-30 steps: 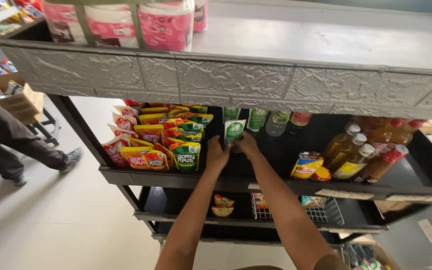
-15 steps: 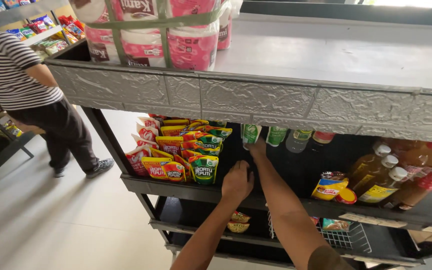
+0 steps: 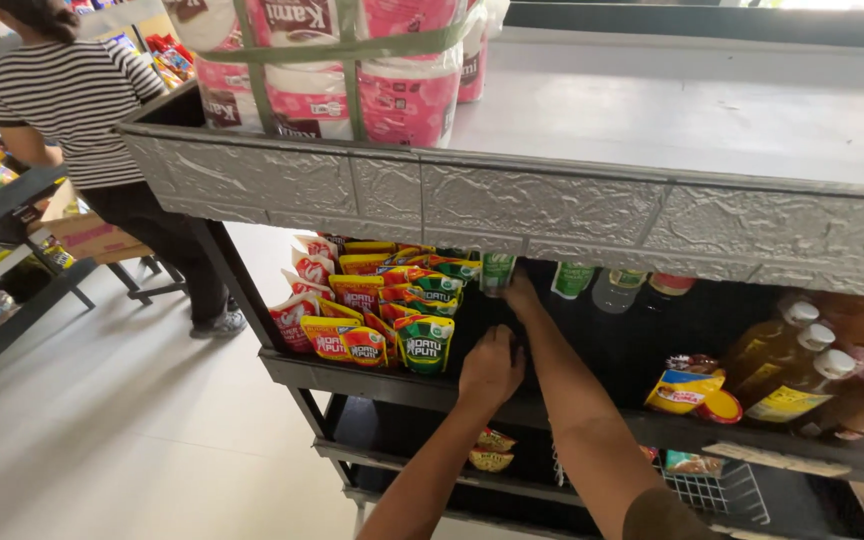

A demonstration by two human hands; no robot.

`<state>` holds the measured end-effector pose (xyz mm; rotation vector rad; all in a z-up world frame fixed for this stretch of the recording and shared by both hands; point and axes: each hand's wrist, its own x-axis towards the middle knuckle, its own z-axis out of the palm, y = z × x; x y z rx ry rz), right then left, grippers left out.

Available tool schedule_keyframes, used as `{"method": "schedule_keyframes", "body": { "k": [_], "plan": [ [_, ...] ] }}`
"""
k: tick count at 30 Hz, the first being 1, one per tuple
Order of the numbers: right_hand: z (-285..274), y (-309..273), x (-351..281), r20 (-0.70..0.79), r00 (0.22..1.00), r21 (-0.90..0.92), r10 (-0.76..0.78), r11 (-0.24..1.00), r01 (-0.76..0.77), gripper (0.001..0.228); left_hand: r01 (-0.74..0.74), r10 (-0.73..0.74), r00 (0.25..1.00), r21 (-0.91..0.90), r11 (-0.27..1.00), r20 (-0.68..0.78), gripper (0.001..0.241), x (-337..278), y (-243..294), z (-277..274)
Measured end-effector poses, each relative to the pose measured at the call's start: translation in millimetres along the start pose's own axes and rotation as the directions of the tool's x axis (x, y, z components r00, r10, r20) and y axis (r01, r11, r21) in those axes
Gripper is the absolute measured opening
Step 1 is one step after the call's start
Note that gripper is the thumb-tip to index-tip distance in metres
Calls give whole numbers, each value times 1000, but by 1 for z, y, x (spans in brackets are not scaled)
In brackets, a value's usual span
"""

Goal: Stocking grocery shelves with condiment pouches and bottled liquids from a box on the floor.

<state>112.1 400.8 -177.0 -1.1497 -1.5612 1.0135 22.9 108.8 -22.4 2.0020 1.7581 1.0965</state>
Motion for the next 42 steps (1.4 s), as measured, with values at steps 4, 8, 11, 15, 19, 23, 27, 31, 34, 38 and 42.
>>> {"method": "schedule_keyframes", "body": {
  "k": [4, 8, 11, 15, 19, 23, 27, 31, 34, 38, 42],
  "plan": [
    [2, 19, -4, 14, 999, 279, 48, 959, -50, 67, 4, -4, 1000, -10, 1000, 1, 28, 0, -5, 5],
    [4, 49, 1, -13, 1000, 42, -19, 999, 19, 37, 21, -22, 999, 42, 999, 26, 28, -2, -6, 8],
    [11, 53, 16, -1, 1000, -106, 0, 994, 0, 37, 29, -32, 998, 67, 997, 49, 33, 2, -9, 7],
    [12, 73, 23, -126, 992, -540, -16, 840, -55, 59, 46, -53, 996, 94, 994, 65, 35, 2, -11, 12],
    [-10, 15, -57, -247, 945, -480, 215, 820, -312, 80, 36, -40, 996, 47, 998, 83, 30, -1, -12, 9],
    [-50, -94, -214, -296, 939, -145, -175, 980, 137, 47, -260, 253, 938, -1, 966, -237, 20, -22, 1, 2],
    [-94, -206, -363, -348, 883, -147, -314, 949, 279, 34, -385, 320, 858, -92, 918, -401, 16, -64, 62, -14],
    [-155, -198, -455, -327, 883, -282, -336, 927, 248, 31, -399, 307, 895, -274, 875, -324, 15, -127, 94, 47],
    [-196, -169, -512, -404, 895, -307, -191, 950, 64, 37, -346, 314, 938, -471, 812, -148, 18, -171, 124, 106],
    [-265, -125, -588, -565, 822, -250, -70, 964, -90, 37, -282, 472, 865, -614, 737, 170, 22, -221, 180, 180],
    [-344, -82, -663, -656, 750, -211, 86, 933, -292, 33, -188, 576, 654, -632, 752, 491, 26, -252, 240, 250]
  ]
}}
